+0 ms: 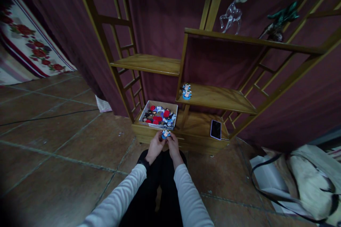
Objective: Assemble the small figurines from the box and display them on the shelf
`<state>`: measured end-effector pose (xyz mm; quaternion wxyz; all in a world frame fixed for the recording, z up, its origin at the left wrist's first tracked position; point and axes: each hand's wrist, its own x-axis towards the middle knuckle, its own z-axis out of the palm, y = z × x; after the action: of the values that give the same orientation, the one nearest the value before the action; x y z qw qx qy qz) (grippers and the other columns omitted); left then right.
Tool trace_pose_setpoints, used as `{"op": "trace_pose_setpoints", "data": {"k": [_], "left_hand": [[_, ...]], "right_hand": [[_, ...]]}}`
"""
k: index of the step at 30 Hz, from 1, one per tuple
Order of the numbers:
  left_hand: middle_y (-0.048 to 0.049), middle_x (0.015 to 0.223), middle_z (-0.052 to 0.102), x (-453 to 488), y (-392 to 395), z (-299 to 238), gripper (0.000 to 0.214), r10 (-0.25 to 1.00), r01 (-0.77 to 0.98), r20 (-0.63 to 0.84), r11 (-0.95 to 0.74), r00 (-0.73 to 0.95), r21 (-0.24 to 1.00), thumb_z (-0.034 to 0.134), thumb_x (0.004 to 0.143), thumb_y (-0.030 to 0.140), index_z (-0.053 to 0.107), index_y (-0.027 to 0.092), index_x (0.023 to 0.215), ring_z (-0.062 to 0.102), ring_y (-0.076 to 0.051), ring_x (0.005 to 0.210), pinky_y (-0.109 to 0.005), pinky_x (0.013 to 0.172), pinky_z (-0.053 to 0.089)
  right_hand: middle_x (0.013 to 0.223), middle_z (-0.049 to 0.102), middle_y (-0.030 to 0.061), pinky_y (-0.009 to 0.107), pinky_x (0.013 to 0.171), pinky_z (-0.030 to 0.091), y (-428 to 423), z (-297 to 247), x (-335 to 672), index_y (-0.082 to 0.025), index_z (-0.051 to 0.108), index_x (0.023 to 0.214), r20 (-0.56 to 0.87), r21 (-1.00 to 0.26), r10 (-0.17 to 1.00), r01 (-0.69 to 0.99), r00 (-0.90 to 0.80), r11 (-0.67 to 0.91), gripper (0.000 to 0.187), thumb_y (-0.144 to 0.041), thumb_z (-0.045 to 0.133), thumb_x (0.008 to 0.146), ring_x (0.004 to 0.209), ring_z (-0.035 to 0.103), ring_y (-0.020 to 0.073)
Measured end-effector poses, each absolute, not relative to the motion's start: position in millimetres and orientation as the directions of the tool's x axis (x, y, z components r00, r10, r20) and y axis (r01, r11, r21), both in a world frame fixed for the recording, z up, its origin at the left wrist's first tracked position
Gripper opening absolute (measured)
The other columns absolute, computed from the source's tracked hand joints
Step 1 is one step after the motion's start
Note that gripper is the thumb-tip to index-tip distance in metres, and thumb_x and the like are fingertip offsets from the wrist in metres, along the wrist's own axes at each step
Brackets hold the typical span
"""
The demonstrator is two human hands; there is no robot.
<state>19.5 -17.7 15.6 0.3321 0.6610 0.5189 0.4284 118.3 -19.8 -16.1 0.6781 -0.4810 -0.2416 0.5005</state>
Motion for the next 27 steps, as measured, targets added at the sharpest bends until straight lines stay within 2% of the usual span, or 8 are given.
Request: {"op": "trace_pose_setpoints", "data": {"k": [8, 13, 17, 27], "left_hand": [[-0.0092, 0.103, 0.066, 18.7, -14.2, 14.2, 0.047, 0.971, 0.396, 0.221, -0.24, 0.094, 0.886, 0.061, 0.07, 0.016, 0.053, 0.017, 0.116, 0.062, -0.02, 0.094, -0.034, 0.085, 0.047], [-0.0109, 0.111, 0.061, 19.2, -15.5, 15.5, 0.046, 0.954, 0.4, 0.289, -0.294, 0.073, 0.868, 0.061, 0.069, 0.015, 0.052, 0.015, 0.114, 0.057, -0.021, 0.104, -0.037, 0.092, 0.043], [-0.0101, 0.109, 0.058, 19.1, -18.0, 19.2, 0.045, 0.935, 0.409, 0.34, -0.349, 0.097, 0.843, 0.06, 0.069, 0.012, 0.052, 0.016, 0.113, 0.055, -0.022, 0.104, -0.037, 0.093, 0.042], [-0.0068, 0.102, 0.053, 18.9, -20.4, 26.0, 0.039, 0.945, 0.451, 0.296, -0.326, 0.139, 0.831, 0.058, 0.07, 0.009, 0.054, 0.02, 0.107, 0.056, -0.021, 0.097, -0.034, 0.089, 0.044]], "right_hand": [[0.091, 0.068, 0.0025, 0.03, 0.072, 0.048, -19.5, -14.6, 118.9, -0.02, 0.064, 0.088, -0.129, -0.92, 0.918, -0.391, 0.375, 0.03, 0.031, -0.032, 0.066, 0.06, 0.08, 0.061, 0.0174], [0.09, 0.068, 0.002, 0.03, 0.078, 0.046, -18.3, -12.9, 116.0, -0.02, 0.064, 0.088, -0.106, -0.941, 0.911, -0.336, 0.398, 0.038, 0.033, -0.033, 0.068, 0.059, 0.084, 0.059, 0.0175], [0.085, 0.067, 0.0017, 0.029, 0.077, 0.045, -18.9, -8.1, 114.9, -0.019, 0.065, 0.083, -0.093, -0.944, 0.928, -0.327, 0.362, 0.033, 0.03, -0.037, 0.068, 0.06, 0.08, 0.059, 0.0168], [0.083, 0.066, 0.0002, 0.028, 0.078, 0.044, -22.5, -1.6, 117.0, -0.02, 0.065, 0.082, -0.07, -0.944, 0.946, -0.328, 0.317, 0.04, 0.028, -0.037, 0.069, 0.06, 0.08, 0.058, 0.0161]]}}
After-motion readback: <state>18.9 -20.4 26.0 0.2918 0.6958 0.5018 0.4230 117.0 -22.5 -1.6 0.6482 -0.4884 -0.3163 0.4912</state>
